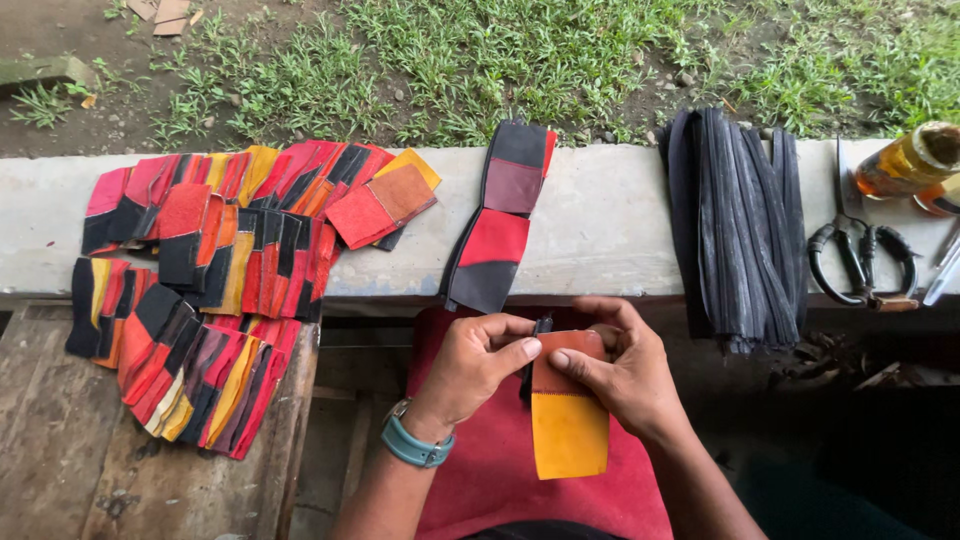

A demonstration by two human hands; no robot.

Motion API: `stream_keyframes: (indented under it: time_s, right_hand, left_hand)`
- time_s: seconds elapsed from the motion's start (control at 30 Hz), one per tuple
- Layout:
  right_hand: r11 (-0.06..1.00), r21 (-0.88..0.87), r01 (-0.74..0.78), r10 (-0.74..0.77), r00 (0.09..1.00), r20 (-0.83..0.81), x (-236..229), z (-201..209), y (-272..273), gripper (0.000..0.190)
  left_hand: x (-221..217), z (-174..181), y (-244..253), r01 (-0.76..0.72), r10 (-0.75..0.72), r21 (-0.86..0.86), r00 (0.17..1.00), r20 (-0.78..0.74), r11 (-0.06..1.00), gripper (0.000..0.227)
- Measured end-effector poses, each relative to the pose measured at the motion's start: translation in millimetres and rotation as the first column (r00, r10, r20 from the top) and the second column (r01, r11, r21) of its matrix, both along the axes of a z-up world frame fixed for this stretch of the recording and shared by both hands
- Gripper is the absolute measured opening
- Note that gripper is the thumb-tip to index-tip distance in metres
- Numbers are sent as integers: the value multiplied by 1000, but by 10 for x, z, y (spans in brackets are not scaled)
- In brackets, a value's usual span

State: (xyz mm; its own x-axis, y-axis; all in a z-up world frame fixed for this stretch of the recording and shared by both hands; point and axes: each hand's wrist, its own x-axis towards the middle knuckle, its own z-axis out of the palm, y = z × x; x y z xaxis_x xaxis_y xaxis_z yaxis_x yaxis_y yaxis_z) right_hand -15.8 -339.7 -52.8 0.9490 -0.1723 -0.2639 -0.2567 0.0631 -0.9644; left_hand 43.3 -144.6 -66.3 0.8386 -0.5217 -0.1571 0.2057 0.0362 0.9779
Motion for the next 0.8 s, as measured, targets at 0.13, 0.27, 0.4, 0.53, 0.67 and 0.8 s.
stream_keyframes:
  time_s: [0.13,0.27,0.4,0.53,0.67,0.8]
  right_hand:
    - [999,30,39,-39,999,-21,-7,-134,19,50]
    - [994,95,54,-52,998,-18,-18,-174,19,54]
    - [977,210,44,-45,999,-1,-20,-179,10,57]
    - [975,217,51,-52,999,-1,-36,-185,38,58]
    - [974,216,64,-67,998,7,-25,-128,63,57]
    - [990,124,65,-62,998,-26,-24,-108,59,53]
  left_hand:
    - [-3,-55,68,46,-54,-75,993,-101,996,30]
    - [-7,-71,102,99,-115,-132,986,-120,986,31]
    - [-9,-76,138,107,-107,6,994,-30,994,29]
    - [-21,-61,163,119,-119,11,992,-35,993,29]
    - [-20,5,154,124,-124,28,992,-12,992,28]
    - [-43,86,85,87,-92,79,994,62,993,23]
